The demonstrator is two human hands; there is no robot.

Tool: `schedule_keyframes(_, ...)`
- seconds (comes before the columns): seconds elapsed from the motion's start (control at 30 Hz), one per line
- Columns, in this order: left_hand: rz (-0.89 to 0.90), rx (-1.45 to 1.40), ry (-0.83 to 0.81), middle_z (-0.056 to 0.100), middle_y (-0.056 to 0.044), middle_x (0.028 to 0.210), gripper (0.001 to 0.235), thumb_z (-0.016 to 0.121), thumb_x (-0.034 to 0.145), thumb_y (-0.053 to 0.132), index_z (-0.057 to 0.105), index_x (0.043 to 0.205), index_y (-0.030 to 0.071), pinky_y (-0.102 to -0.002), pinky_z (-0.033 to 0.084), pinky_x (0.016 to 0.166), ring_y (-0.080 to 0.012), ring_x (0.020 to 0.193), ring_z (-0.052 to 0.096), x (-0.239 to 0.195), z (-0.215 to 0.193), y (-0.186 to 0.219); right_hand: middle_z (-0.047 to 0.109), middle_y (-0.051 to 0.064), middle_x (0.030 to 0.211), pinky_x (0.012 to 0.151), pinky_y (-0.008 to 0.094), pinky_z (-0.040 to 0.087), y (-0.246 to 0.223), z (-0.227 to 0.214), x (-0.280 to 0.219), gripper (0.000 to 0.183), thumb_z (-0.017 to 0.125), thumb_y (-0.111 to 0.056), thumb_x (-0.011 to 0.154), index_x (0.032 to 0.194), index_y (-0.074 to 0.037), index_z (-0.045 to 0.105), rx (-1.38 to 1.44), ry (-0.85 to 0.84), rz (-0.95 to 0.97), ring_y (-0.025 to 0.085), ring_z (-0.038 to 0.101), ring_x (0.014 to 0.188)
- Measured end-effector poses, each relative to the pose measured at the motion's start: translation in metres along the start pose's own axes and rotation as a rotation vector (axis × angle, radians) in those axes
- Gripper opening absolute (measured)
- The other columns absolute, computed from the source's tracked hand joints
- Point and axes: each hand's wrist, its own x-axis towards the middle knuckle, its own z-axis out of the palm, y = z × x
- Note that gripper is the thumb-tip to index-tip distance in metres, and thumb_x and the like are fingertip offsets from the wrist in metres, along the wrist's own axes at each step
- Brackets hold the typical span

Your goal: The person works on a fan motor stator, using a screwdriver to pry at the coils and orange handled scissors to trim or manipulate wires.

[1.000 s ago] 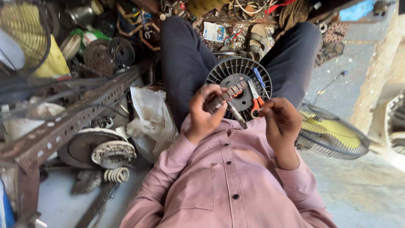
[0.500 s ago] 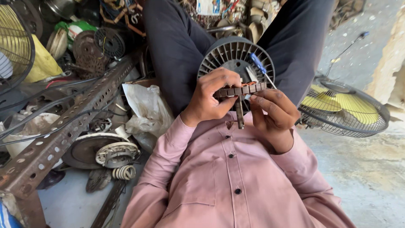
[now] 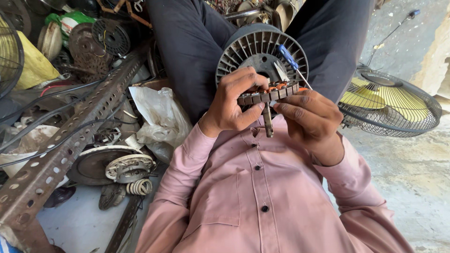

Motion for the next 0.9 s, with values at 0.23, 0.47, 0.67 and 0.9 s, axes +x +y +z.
schedule_keyframes(0.23,0.028,-0.045,0.0,0.05,-0.01,0.081,0.023,0.069,0.073,0.007,0.057,0.092,0.001,-0.038,0.043,0.07,-0.0254,0.073,0.051,0.002,0.002,-0.004,0.071,0.012,0.091,0.072,0.035,0.056,-0.005,-0.004,0.007,0.026,0.074,0.016,0.079,0.098,-0.001,0.077,-0.006,-0.05,0.036,0.025,0.07,0.082)
schedule_keyframes(0.47,-0.013,-0.069,-0.035,0.048,-0.009,0.08,0.021,0.071,0.073,0.007,0.056,0.088,0.002,-0.037,0.041,0.068,-0.0253,0.073,0.05,0.002,0.0,-0.009,0.07,0.013,0.092,0.071,0.034,0.056,-0.012,-0.001,0.009,0.023,0.079,0.014,0.083,0.1,0.0,0.076,-0.01,-0.018,0.083,0.026,0.07,0.083)
schedule_keyframes(0.67,0.001,-0.074,-0.032,0.048,-0.01,0.081,0.022,0.071,0.074,0.007,0.056,0.089,0.002,-0.037,0.042,0.07,-0.0251,0.074,0.05,0.002,0.001,-0.009,0.07,0.013,0.093,0.073,0.035,0.057,-0.016,0.004,0.008,0.026,0.075,0.017,0.08,0.101,0.001,0.075,-0.06,0.006,0.064,0.027,0.07,0.085)
schedule_keyframes(0.9,0.006,-0.062,-0.067,0.046,-0.009,0.079,0.02,0.072,0.076,0.005,0.057,0.089,0.002,-0.037,0.04,0.069,-0.0249,0.073,0.049,0.004,-0.004,-0.006,0.069,0.011,0.091,0.073,0.036,0.056,-0.02,0.005,0.01,0.028,0.074,0.018,0.078,0.1,0.001,0.074,-0.092,-0.015,0.06,0.027,0.069,0.083)
